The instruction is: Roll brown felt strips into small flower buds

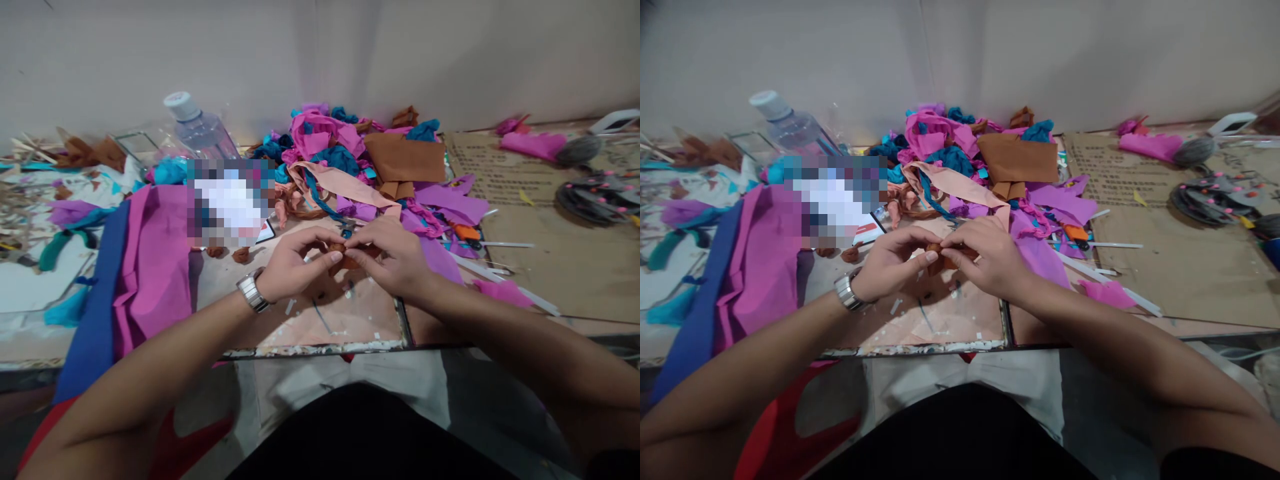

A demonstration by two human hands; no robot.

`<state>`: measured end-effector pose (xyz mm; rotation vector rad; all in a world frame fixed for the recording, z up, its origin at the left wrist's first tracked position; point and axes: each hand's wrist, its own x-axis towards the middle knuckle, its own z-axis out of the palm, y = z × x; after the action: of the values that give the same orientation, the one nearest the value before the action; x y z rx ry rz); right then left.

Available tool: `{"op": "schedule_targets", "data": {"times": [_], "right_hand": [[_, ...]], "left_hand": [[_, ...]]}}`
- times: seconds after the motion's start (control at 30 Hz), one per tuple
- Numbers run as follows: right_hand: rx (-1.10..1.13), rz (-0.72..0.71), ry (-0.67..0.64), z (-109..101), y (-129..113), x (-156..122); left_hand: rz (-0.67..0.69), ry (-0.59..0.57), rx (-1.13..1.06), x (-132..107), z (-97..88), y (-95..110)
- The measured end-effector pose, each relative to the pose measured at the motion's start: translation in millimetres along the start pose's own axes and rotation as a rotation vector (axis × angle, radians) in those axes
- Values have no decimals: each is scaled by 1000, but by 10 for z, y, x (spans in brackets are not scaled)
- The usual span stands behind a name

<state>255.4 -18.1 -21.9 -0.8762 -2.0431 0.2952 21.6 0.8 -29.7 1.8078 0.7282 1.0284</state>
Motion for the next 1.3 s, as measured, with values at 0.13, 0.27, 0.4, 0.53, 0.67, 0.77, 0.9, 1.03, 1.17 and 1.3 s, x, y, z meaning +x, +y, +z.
{"op": "schedule_targets", "data": {"times": [0.13, 0.27, 0.4, 0.53, 0.67, 0.77, 0.9, 1.03, 1.17, 1.3], "right_hand": [[55, 70, 6, 18, 13, -10], [108, 117, 13, 33, 9, -17], [127, 179, 15, 27, -26, -5], [181, 201, 21, 18, -49, 8], [187, 202, 24, 17, -45, 5], [193, 220, 18, 22, -35, -4], [207, 230, 22, 28, -22, -12], [212, 223, 19, 23, -38, -5], [227, 192, 12, 26, -64, 7], [252, 206, 21, 31, -57, 2]], "left_hand": [[-38, -5, -1, -7, 1, 5], [-67, 10, -84, -5, 26, 20], [-88, 19, -127, 4, 35, 31], [-90, 20, -140, 12, 30, 46], [-98, 8, -142, 16, 18, 59], [-90, 8, -112, 19, 3, 50], [-47, 4, -51, 30, -20, 35], [-42, -17, -67, 29, -21, 32], [-58, -18, -100, 9, 6, 21], [-68, 17, -92, 2, 19, 34]]}}
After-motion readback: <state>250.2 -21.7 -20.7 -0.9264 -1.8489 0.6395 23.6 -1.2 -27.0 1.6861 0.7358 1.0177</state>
